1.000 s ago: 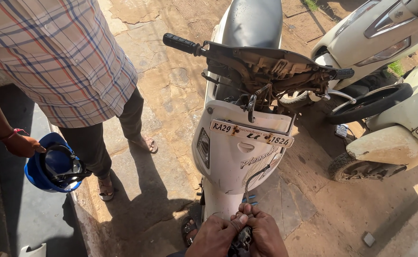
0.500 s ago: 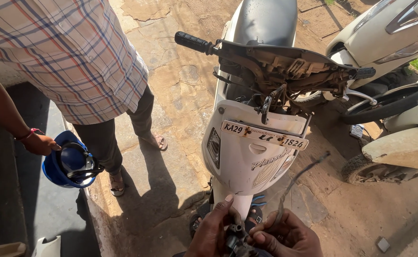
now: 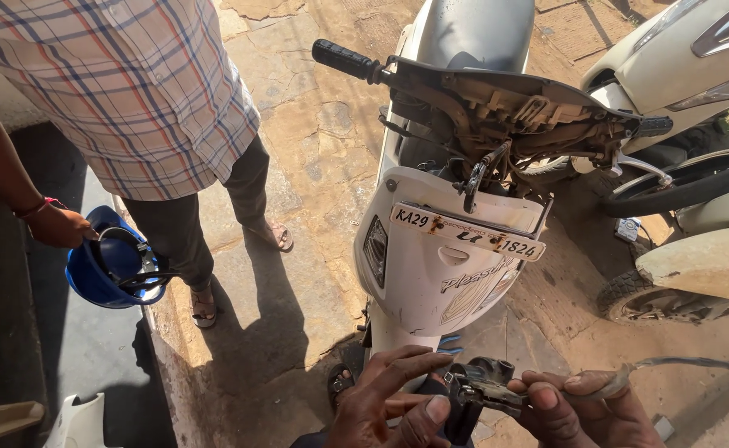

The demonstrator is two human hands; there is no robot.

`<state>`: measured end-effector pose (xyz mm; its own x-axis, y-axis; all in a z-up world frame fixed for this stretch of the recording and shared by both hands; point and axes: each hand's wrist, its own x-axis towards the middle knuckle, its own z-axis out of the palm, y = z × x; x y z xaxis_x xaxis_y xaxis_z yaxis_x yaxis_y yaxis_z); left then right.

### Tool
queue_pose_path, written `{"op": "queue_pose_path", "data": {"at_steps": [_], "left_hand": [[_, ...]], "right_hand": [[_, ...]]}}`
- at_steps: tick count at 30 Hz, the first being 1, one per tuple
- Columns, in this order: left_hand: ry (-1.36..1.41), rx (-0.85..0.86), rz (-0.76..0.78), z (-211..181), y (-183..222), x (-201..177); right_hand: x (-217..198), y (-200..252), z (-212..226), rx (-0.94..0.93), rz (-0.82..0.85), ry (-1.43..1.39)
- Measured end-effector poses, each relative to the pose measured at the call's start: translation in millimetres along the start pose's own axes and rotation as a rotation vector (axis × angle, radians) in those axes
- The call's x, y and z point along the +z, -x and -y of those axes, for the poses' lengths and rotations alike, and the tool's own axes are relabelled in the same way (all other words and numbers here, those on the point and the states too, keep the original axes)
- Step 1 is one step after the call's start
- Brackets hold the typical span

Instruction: The recorder is replacing the ignition lock and wiring on a white scooter.

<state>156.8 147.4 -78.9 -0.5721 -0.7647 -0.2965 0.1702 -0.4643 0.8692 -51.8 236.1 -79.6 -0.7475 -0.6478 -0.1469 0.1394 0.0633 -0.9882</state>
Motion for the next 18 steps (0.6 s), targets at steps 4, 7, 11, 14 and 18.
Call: {"op": "queue_pose_path", "data": {"at_steps": [4, 7, 11, 14, 18], "left_hand": [[-0.089, 0.190, -0.020, -11, 2, 4], [-0.086, 0.109, -0.043, -25, 3, 11], [-0.092, 0.132, -0.002, -22, 3, 11], [-0.120, 0.132, -0.001, -27, 4, 10], [-0.100, 0.047, -0.016, -36, 6, 12]], "right_hand": [[-8, -7, -7, 0.027, -0.029, 0.096], [-11, -9, -9, 0.010, -0.013, 0.110], [-12, -11, -9, 0.018, -0.009, 0.149], [-13, -12, -9, 0.006, -0.005, 0.167], [-15, -12, -11, -0.034, 0.062, 0.087]]}}
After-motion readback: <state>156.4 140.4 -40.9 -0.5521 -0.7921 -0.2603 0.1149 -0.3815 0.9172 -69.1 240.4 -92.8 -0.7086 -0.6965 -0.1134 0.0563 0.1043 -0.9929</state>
